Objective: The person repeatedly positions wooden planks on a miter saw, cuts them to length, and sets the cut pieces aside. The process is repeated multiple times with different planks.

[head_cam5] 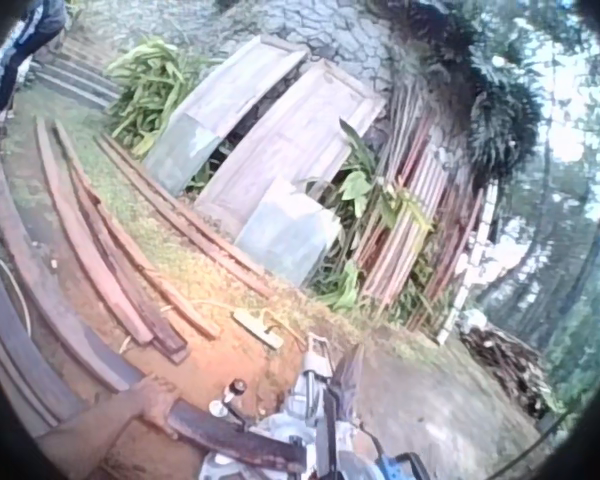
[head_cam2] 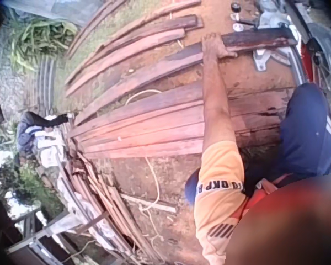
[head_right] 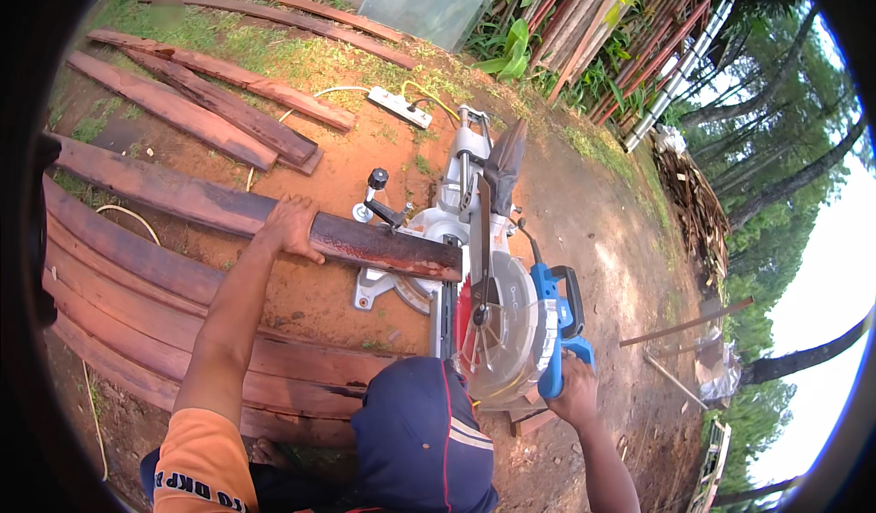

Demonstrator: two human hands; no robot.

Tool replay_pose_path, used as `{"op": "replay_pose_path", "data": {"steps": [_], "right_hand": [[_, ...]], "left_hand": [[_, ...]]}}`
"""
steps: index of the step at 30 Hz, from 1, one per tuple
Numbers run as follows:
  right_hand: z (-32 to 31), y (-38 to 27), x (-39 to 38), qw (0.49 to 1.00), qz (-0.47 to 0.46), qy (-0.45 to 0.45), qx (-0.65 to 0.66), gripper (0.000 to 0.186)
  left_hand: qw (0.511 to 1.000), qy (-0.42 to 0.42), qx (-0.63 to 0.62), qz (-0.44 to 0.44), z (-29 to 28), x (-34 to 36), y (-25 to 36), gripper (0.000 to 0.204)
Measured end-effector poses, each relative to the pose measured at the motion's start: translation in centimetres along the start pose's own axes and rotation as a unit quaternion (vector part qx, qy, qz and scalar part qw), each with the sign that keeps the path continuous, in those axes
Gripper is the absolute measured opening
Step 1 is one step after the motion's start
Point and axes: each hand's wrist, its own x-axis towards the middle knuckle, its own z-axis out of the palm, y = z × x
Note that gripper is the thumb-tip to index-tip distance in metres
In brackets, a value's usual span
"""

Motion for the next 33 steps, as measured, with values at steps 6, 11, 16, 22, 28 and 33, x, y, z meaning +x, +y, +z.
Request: {"op": "replay_pose_path", "data": {"steps": [6, 11, 16, 22, 28, 33], "right_hand": [[4.4, -0.1, -3.1, 1.0, 0.003, -0.002, -0.009, 0.046], [4.1, -0.2, -3.3, 1.0, -0.01, 0.002, -0.007, 0.046], [4.0, -0.4, -2.9, 1.0, -0.007, 0.003, 0.006, 0.039], [3.9, -0.4, -3.0, 1.0, 0.003, -0.002, 0.0, 0.032], [4.0, -0.8, -2.6, 1.0, -0.006, 0.003, 0.005, 0.041], [4.2, -1.0, -2.4, 0.998, -0.044, 0.048, -0.008, 0.044]], "left_hand": [[1.0, 0.018, 0.001, 0.012, 0.5, 0.0, -0.4, 0.104], [0.999, 0.009, -0.025, 0.023, 0.0, 0.1, -0.8, 0.102], [1.0, -0.001, -0.005, 0.015, -0.3, 0.2, -0.4, 0.101], [0.999, 0.001, -0.016, 0.04, -0.4, 0.6, -0.9, 0.102], [0.999, -0.007, -0.012, 0.041, -0.4, 0.2, -1.5, 0.103], [1.0, -0.002, -0.004, 0.023, 0.0, 0.5, -1.1, 0.105]]}}
